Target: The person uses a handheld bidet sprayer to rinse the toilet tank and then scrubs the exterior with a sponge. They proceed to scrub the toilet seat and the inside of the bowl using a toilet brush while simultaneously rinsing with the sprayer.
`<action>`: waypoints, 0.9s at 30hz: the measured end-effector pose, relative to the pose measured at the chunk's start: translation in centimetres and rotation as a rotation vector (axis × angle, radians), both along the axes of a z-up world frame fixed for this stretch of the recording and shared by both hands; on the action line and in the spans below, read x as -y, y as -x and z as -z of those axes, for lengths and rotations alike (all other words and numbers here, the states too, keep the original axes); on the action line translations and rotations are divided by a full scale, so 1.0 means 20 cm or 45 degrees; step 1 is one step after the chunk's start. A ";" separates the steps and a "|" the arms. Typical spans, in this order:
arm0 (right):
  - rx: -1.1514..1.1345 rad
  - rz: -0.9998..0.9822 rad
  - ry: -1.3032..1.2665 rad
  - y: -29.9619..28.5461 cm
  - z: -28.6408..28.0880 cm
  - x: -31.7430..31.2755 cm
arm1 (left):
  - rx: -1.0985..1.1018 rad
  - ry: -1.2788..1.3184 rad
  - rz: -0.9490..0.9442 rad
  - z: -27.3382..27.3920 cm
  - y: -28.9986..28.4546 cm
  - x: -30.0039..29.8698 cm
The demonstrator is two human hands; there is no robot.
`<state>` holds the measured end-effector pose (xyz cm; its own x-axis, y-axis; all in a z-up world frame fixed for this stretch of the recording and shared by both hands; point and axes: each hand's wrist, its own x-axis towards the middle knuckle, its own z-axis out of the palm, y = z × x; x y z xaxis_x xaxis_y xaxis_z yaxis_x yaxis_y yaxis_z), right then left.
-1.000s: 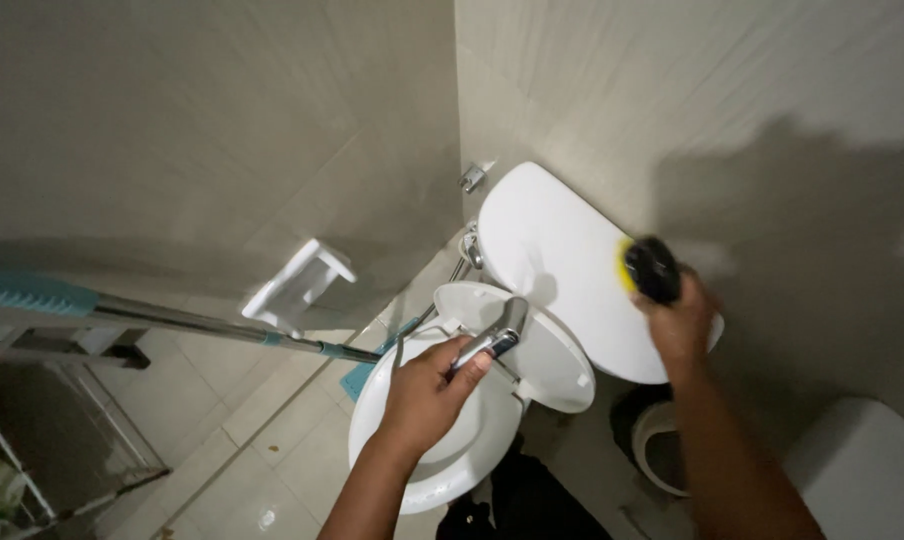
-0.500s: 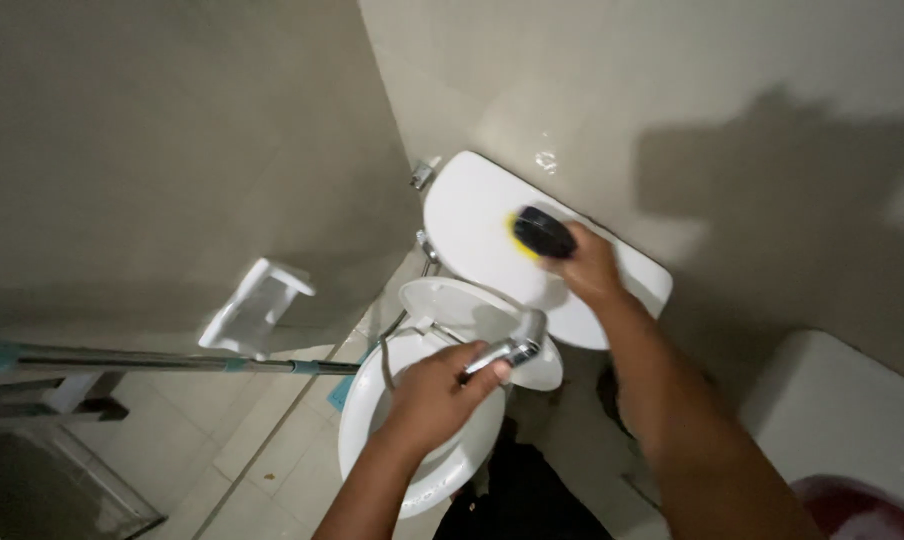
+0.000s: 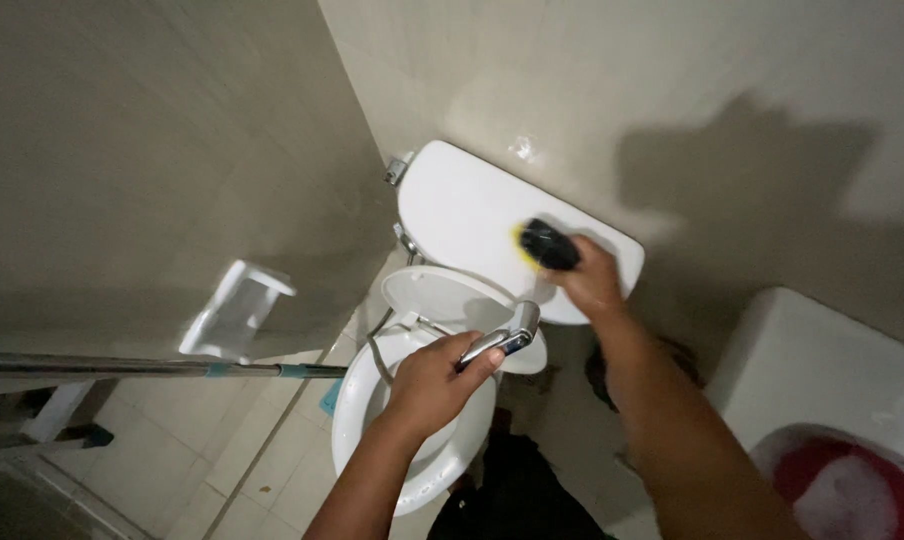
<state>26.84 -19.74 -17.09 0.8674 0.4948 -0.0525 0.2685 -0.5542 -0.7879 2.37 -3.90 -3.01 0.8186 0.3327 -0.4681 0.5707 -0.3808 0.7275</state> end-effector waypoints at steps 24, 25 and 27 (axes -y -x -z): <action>-0.177 -0.142 -0.176 0.18 0.00 0.03 | -0.014 0.093 0.179 -0.14 -0.14 0.10; -0.174 -0.134 -0.175 0.20 -0.01 0.05 | -0.012 0.094 0.187 -0.13 -0.14 0.11; -0.151 -0.227 0.090 0.24 -0.03 0.08 | 0.118 0.065 0.166 -0.10 -0.14 0.14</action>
<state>21.98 -21.33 -16.56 0.7523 0.6312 -0.1888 0.2748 -0.5612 -0.7807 5.16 -6.61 -0.92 0.8939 0.1984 -0.4019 0.4482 -0.4082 0.7953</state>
